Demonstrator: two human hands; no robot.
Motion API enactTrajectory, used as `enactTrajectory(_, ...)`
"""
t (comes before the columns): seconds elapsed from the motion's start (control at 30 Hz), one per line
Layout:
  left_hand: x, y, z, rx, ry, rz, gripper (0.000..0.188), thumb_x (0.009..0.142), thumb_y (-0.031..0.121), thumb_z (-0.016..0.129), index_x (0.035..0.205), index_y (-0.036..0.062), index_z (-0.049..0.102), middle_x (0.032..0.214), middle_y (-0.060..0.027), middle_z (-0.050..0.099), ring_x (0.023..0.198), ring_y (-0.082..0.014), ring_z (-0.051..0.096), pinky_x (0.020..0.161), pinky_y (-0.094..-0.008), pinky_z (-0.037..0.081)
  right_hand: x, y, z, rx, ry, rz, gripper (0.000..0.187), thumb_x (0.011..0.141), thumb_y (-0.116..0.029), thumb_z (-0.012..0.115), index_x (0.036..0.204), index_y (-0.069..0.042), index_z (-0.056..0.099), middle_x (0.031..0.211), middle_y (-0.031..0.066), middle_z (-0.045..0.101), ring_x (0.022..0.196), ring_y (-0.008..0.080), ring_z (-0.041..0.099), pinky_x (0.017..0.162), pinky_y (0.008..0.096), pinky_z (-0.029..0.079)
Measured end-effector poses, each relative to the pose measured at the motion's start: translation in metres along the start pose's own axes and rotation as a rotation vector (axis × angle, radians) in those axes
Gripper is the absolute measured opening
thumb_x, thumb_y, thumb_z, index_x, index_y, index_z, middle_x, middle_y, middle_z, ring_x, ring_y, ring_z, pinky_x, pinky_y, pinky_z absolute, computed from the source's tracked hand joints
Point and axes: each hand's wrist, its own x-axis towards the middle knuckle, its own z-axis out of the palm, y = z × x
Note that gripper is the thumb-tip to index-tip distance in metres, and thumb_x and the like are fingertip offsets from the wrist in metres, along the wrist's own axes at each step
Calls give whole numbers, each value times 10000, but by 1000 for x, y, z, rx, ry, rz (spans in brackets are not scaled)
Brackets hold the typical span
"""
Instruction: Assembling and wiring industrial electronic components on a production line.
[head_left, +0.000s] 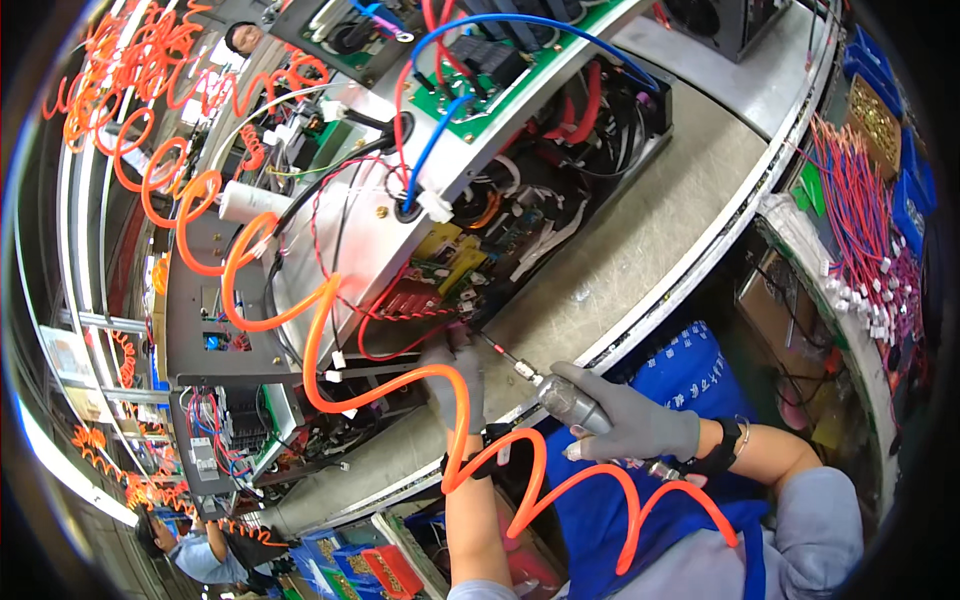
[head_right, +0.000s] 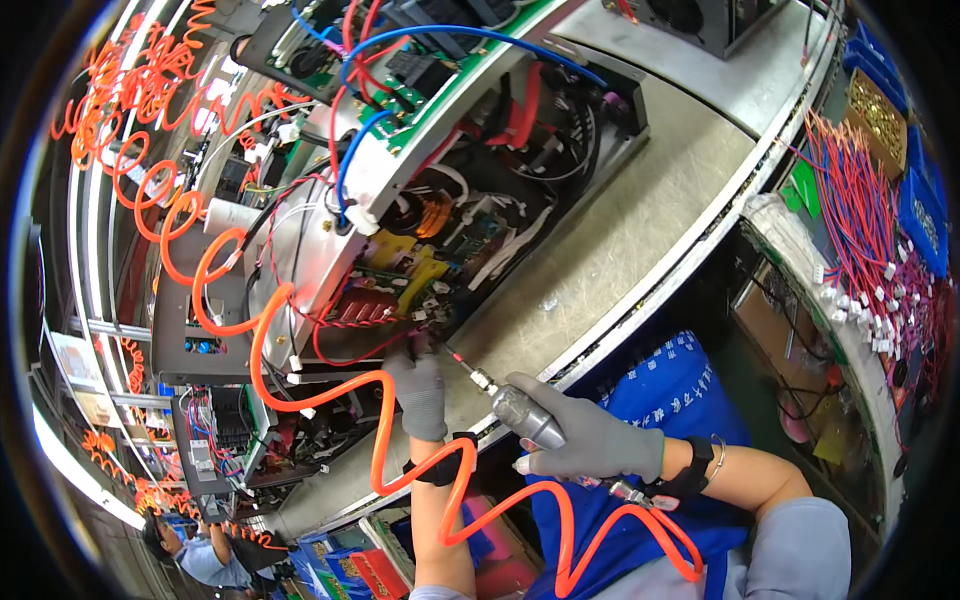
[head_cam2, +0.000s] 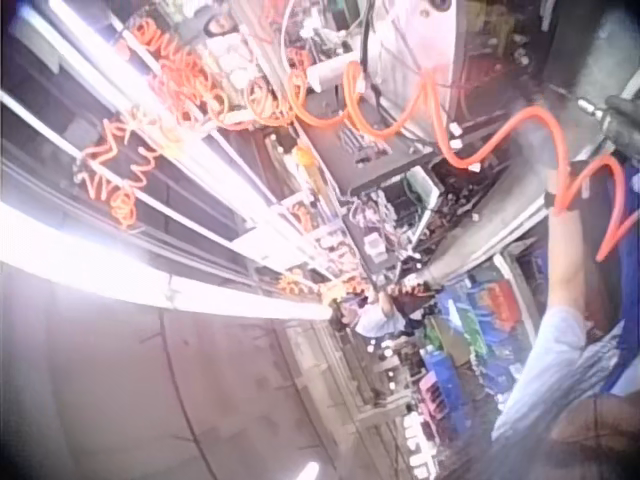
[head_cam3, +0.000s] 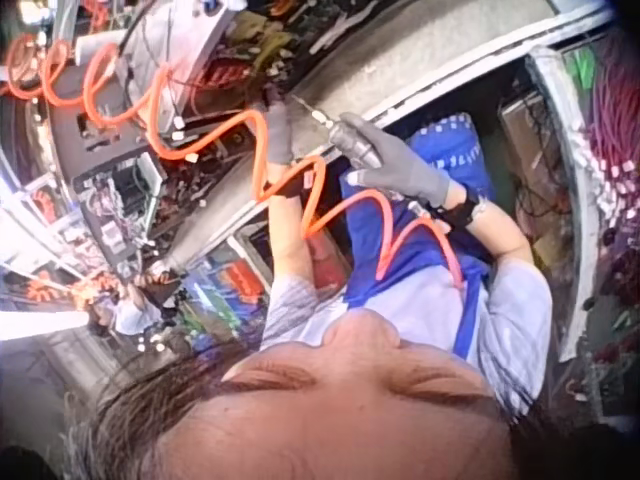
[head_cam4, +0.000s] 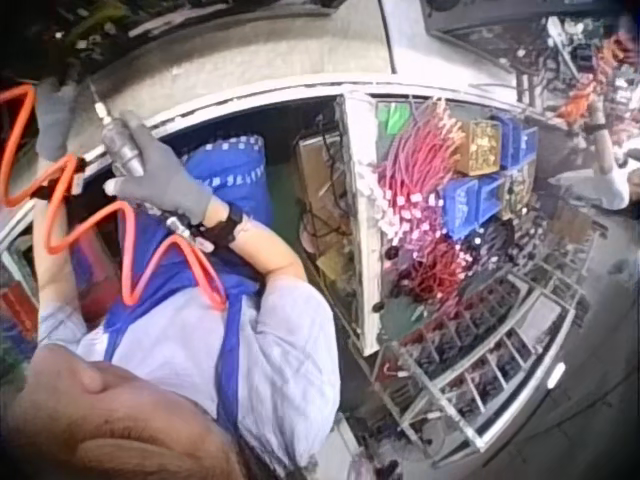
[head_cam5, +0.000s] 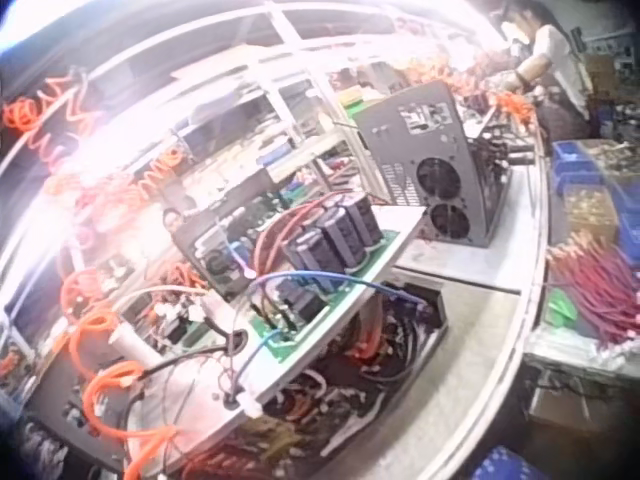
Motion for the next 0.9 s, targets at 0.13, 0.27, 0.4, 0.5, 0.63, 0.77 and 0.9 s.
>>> enactTrajectory(0.13, 3, -2, 0, -108, -36, -7, 129, 911, 47, 531, 887, -27, 633, 751, -78, 638, 644, -134, 565, 617, -294, 459, 0, -7, -3, 12, -20, 102, 909, 769, -270, 722, 1480, -50, 201, 921, 148, 620, 629, 165, 607, 590, 309, 509)
enactTrajectory(0.27, 6, -7, 1, -144, -55, -59, 141, 920, 45, 520, 871, -25, 631, 754, -66, 632, 641, -119, 556, 604, -278, 454, 5, -5, -5, -3, -33, 130, 912, 764, -278, 724, 1483, -65, 205, 921, 154, 618, 676, 187, 621, 625, 322, 515)
enactTrajectory(0.4, 9, -6, 1, -121, -40, -17, 135, 930, 51, 514, 893, -32, 613, 741, -61, 612, 637, -117, 558, 592, -273, 455, 10, -2, -4, -212, 15, -30, 917, 759, -276, 727, 1483, -69, 203, 923, 143, 620, 729, 190, 627, 662, 330, 517)
enactTrajectory(0.5, 8, 0, -1, -159, -39, -32, 128, 933, 53, 513, 914, -38, 601, 740, -67, 606, 632, -127, 565, 581, -279, 457, 10, -4, -6, -445, 41, -44, 916, 760, -271, 725, 1482, -70, 200, 932, 135, 624, 762, 194, 629, 691, 336, 520)
enactTrajectory(0.63, 9, 7, -3, -148, -61, -31, 132, 935, 55, 508, 920, -47, 590, 747, -94, 609, 627, -145, 576, 572, -293, 463, 8, -7, -11, 60, -58, 156, 915, 763, -274, 726, 1481, -62, 199, 966, 134, 623, 754, 207, 630, 691, 325, 519)
enactTrajectory(0.77, 11, 12, -3, -117, -47, -33, 132, 932, 54, 508, 914, -51, 586, 742, -109, 614, 608, -157, 578, 573, -299, 466, 11, -7, -8, -69, -33, 110, 915, 764, -288, 724, 1477, -51, 201, 973, 147, 623, 734, 204, 628, 669, 308, 515)
enactTrajectory(0.9, 10, 14, -4, -121, -45, -82, 128, 924, 57, 522, 908, -53, 587, 753, -116, 622, 617, -171, 585, 574, -307, 468, 10, -8, -9, -151, 35, -124, 912, 766, -304, 719, 1478, -58, 204, 941, 160, 628, 734, 237, 639, 679, 340, 521)
